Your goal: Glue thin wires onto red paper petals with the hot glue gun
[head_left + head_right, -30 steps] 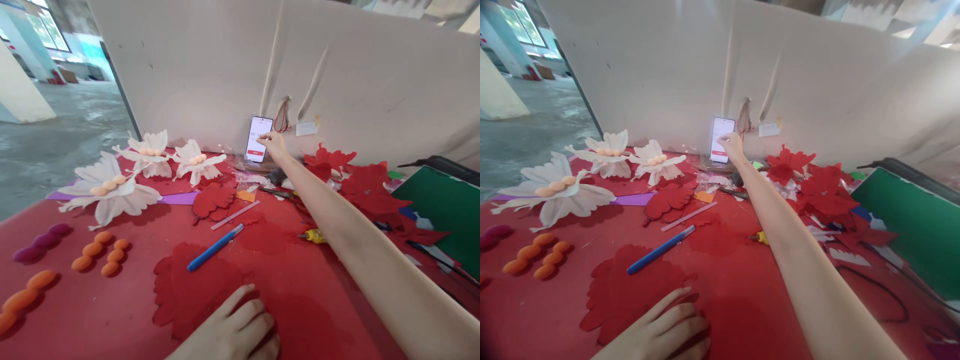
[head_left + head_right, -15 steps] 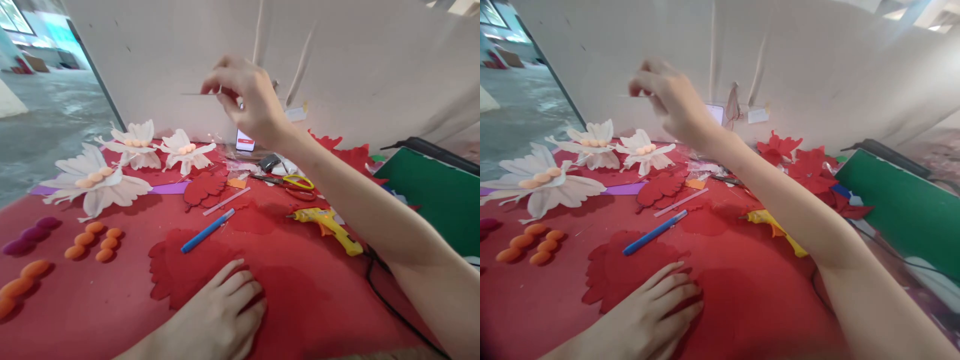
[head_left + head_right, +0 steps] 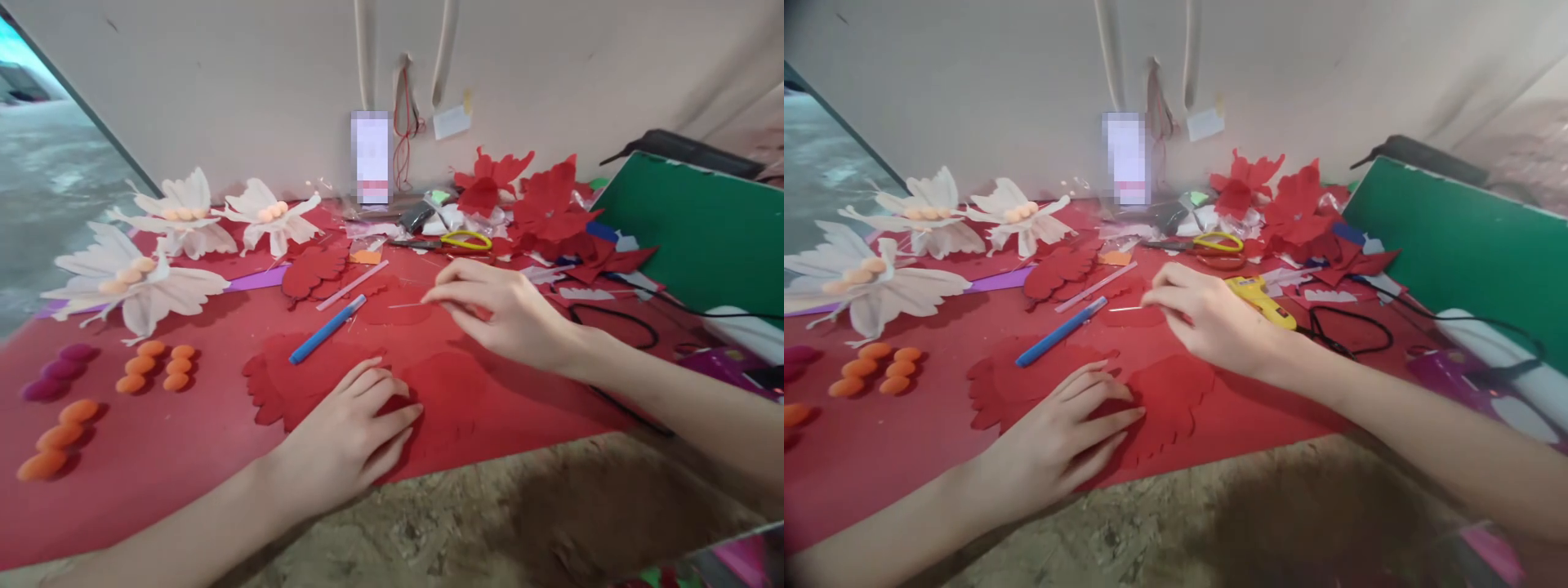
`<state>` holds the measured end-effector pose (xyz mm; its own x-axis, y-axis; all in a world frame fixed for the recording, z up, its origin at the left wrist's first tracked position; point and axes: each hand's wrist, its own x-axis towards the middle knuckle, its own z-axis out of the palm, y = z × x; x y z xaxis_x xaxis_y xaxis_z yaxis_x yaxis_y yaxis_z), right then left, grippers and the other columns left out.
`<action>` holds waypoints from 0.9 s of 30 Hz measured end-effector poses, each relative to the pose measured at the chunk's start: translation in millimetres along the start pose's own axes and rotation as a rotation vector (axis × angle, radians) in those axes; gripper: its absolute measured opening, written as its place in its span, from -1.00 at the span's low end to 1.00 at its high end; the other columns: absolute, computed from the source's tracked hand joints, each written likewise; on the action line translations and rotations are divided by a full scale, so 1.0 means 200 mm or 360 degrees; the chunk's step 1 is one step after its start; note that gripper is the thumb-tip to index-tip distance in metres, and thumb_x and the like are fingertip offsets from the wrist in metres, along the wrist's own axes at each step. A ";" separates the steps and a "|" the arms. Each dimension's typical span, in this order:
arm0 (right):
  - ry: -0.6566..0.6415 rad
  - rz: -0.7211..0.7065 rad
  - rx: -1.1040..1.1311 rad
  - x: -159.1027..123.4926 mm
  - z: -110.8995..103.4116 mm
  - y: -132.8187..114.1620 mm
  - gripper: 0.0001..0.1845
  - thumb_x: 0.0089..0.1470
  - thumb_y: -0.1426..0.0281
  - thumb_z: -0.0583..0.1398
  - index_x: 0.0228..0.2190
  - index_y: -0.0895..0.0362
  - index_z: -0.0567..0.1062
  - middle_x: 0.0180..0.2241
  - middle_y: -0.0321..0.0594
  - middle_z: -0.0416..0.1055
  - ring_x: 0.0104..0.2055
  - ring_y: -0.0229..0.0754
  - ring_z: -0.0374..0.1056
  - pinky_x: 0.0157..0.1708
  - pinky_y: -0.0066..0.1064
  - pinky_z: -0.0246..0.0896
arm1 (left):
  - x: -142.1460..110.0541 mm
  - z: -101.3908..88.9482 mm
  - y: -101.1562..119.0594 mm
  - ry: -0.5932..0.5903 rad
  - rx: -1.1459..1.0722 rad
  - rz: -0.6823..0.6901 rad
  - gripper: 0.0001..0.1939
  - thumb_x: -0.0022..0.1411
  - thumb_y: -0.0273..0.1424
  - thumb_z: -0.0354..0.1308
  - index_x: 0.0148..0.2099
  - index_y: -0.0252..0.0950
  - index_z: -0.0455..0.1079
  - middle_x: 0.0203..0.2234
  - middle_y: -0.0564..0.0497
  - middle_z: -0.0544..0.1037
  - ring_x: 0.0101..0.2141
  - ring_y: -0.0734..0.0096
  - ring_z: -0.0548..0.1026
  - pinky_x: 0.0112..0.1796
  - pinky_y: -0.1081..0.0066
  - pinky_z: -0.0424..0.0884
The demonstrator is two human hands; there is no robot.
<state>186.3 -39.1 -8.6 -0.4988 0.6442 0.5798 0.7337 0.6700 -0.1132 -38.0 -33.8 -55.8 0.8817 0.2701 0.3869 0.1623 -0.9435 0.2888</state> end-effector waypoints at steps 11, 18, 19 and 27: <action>-0.0324 0.0130 0.0321 -0.21 -0.03 0.00 -0.80 0.08 0.58 0.04 -0.38 0.20 0.46 -0.38 -0.19 0.42 -0.35 -0.36 0.35 -0.34 -0.57 0.23 | 0.01 -0.07 -0.05 -0.0369 -0.0543 -0.0274 -0.67 0.16 -0.57 -0.01 -0.02 -0.27 0.26 -0.09 -0.02 0.49 -0.03 0.38 0.40 0.19 0.03 -0.14; -0.0454 0.0175 0.0663 -0.21 0.07 -0.13 -0.85 0.06 0.60 0.08 -0.39 0.21 0.44 -0.40 -0.21 0.43 -0.33 -0.38 0.34 -0.30 -0.58 0.24 | 0.02 -0.11 -0.09 -0.0557 -0.0693 -0.0313 -0.45 0.11 -0.63 -0.09 0.15 -0.24 0.03 -0.03 0.00 0.48 0.07 0.36 0.33 0.19 0.02 -0.20; -0.0434 0.0176 0.0658 -0.21 0.09 -0.15 -0.85 0.05 0.60 0.08 -0.41 0.21 0.44 -0.41 -0.21 0.43 -0.35 -0.37 0.34 -0.32 -0.58 0.23 | 0.02 -0.10 -0.09 -0.0564 -0.0707 -0.0299 -0.43 0.10 -0.64 -0.10 0.17 -0.24 0.01 -0.02 -0.01 0.47 0.07 0.37 0.33 0.19 0.04 -0.18; -0.0337 0.0234 0.0673 -0.18 0.16 -0.21 -0.81 0.00 0.65 0.05 -0.50 0.18 0.36 -0.48 -0.27 0.38 -0.42 -0.38 0.29 -0.40 -0.59 0.20 | 0.02 -0.10 -0.13 -0.0243 -0.0651 -0.0264 -0.64 0.14 -0.49 0.08 0.01 -0.27 0.24 -0.26 0.06 0.53 -0.13 0.41 0.41 0.15 0.15 -0.03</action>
<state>159.0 -78.9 -51.3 -0.5193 0.7745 0.3614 0.5735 0.6293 -0.5246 -46.8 -5.0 -43.6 0.9186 0.3507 0.1818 0.1457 -0.7286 0.6693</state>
